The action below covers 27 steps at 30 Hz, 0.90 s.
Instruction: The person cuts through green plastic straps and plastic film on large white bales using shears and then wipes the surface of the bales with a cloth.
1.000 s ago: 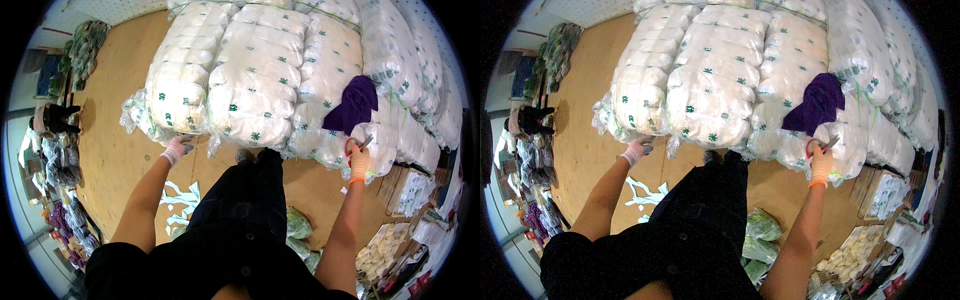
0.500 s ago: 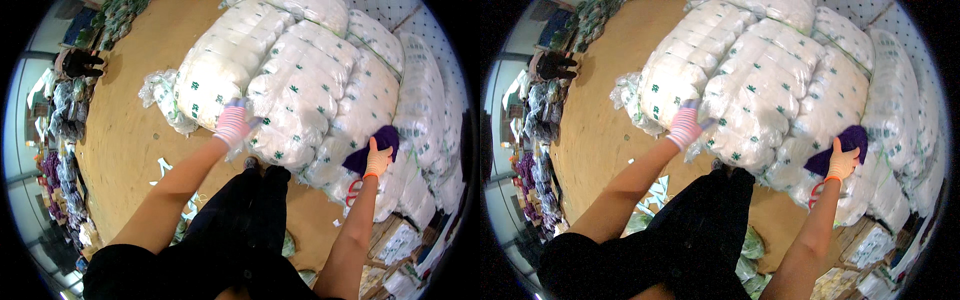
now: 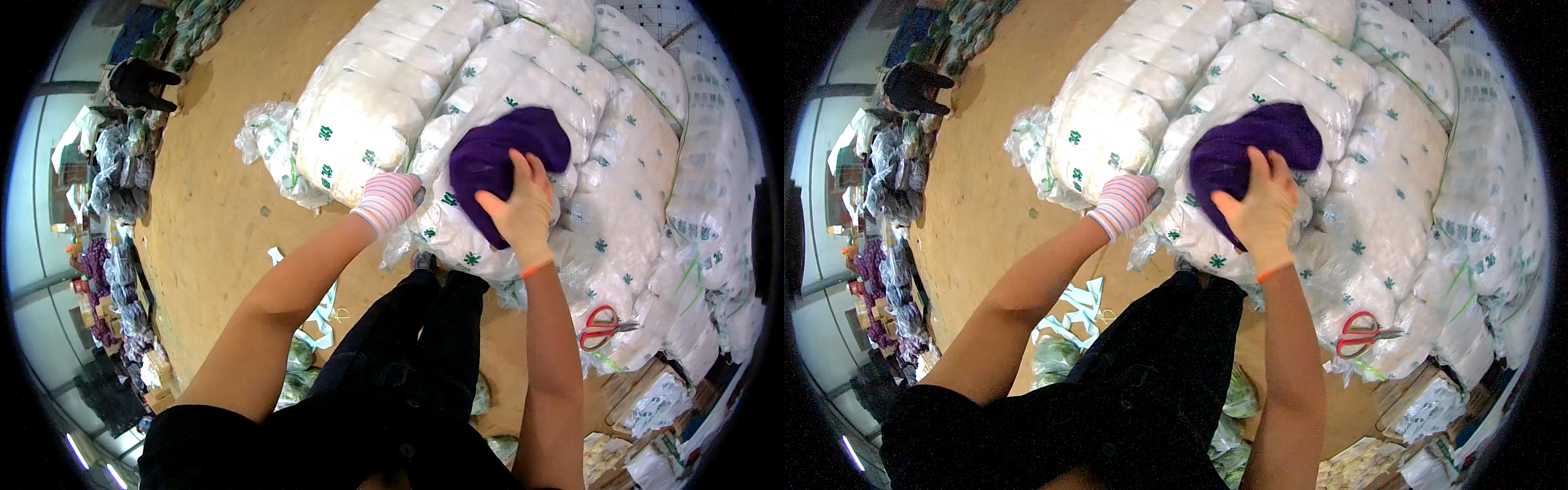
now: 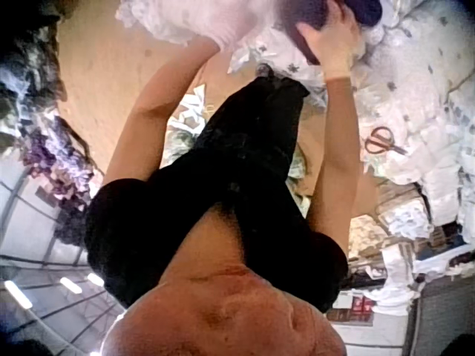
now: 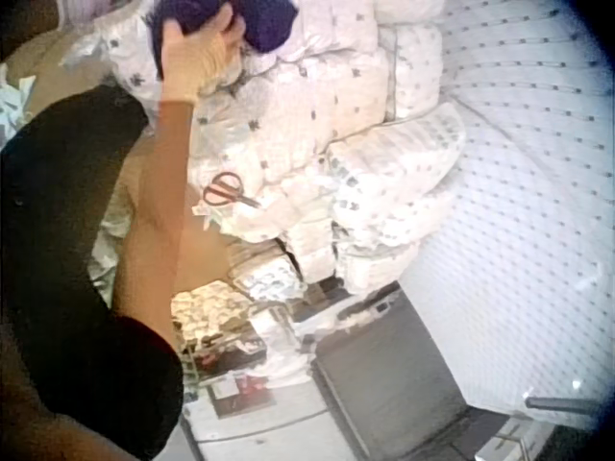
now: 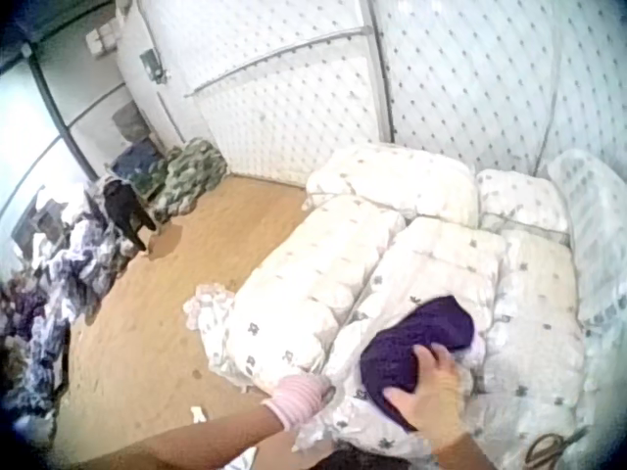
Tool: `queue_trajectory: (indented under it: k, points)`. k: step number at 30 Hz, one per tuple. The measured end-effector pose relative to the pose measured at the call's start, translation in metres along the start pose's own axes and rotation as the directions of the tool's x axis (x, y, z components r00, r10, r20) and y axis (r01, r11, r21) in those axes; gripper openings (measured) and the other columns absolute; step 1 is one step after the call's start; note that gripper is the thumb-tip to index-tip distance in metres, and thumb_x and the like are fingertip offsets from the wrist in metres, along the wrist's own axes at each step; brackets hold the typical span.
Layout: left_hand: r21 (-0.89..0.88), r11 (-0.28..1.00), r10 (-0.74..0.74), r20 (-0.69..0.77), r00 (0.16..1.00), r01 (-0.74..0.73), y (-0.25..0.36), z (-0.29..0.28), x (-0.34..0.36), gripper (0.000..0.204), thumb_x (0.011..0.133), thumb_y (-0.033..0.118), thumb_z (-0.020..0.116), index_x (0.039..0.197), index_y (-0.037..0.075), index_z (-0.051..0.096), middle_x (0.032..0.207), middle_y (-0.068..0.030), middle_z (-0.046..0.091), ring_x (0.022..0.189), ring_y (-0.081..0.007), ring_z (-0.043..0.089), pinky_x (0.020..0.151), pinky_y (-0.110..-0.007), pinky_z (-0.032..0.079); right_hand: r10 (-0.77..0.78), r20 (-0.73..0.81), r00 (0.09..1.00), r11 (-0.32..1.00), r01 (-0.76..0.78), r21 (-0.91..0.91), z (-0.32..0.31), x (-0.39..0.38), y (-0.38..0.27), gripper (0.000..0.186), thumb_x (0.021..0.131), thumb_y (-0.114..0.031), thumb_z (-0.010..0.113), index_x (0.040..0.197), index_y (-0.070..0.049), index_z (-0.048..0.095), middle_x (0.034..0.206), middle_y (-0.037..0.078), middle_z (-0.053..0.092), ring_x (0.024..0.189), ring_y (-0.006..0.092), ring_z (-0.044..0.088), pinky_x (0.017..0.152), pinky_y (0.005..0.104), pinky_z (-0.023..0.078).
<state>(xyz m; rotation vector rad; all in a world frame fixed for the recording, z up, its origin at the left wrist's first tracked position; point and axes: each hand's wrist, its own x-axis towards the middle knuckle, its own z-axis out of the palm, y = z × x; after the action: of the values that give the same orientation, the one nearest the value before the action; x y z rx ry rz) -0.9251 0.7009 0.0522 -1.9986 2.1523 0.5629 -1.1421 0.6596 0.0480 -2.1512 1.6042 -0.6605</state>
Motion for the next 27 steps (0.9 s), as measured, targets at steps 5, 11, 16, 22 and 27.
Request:
queue_trajectory:
  k: [5, 11, 16, 22, 27]
  points:
    - [-0.007, 1.0, 0.02, -0.022, 1.0, -0.02, 0.005, -0.001, -0.001, 0.029, 0.081, 0.03, 0.052, 0.071, 0.004, 0.059, 0.062, -0.017, 0.057, 0.062, -0.0347, 0.058, 0.058, -0.044, 0.046, 0.091, -0.069, 0.993, 0.98, -0.102, -0.174, 0.051, 0.026, -0.038, 0.071, 0.056, -0.039, 0.073, 0.117, -0.014, 0.046, 0.119, 0.015, 0.042, 0.104, 0.0374, 0.043, 0.086, 0.0462, 0.038]
    - [-0.082, 0.997, 0.005, -0.034, 0.999, -0.007, -0.006, -0.006, -0.002, 0.029, 0.08, 0.03, 0.052, 0.07, 0.004, 0.059, 0.062, -0.0172, 0.057, 0.064, -0.0349, 0.058, 0.058, -0.044, 0.046, -0.255, 0.273, 0.927, 0.964, 0.267, -0.006, 0.065, -0.054, -0.059, 0.048, 0.059, -0.022, 0.071, 0.103, -0.015, 0.055, 0.101, 0.009, 0.048, 0.086, 0.0292, 0.048, 0.07, 0.0393, 0.045]
    - [-0.046, 0.998, -0.032, 0.027, 0.999, 0.033, -0.009, -0.005, -0.003, 0.029, 0.081, 0.031, 0.052, 0.073, 0.004, 0.059, 0.064, -0.0176, 0.058, 0.065, -0.035, 0.058, 0.06, -0.044, 0.045, -0.35, 0.507, 0.788, 0.919, 0.395, 0.021, 0.032, -0.072, -0.023, 0.042, 0.061, -0.024, 0.071, 0.1, -0.018, 0.057, 0.099, 0.008, 0.051, 0.082, 0.0285, 0.05, 0.066, 0.0385, 0.047]
    - [-0.063, 0.997, -0.032, 0.025, 0.999, 0.034, -0.001, -0.009, 0.0, 0.027, 0.08, 0.03, 0.053, 0.073, 0.004, 0.059, 0.065, -0.0172, 0.058, 0.065, -0.0357, 0.057, 0.06, -0.044, 0.045, -0.1, 0.189, 0.977, 0.995, 0.104, -0.008, 0.067, -0.034, -0.066, 0.046, 0.067, -0.024, 0.068, 0.109, -0.013, 0.053, 0.1, 0.015, 0.049, 0.087, 0.0338, 0.048, 0.072, 0.04, 0.045]
    - [-0.085, 0.996, 0.004, -0.003, 1.0, -0.004, -0.007, 0.002, -0.001, 0.028, 0.081, 0.029, 0.052, 0.073, 0.004, 0.058, 0.062, -0.018, 0.057, 0.063, -0.0362, 0.057, 0.06, -0.044, 0.045, -0.364, 0.501, 0.785, 0.892, 0.449, -0.056, 0.049, -0.099, -0.032, 0.038, 0.067, -0.017, 0.061, 0.105, -0.018, 0.058, 0.098, 0.01, 0.051, 0.081, 0.0283, 0.05, 0.062, 0.0362, 0.046]
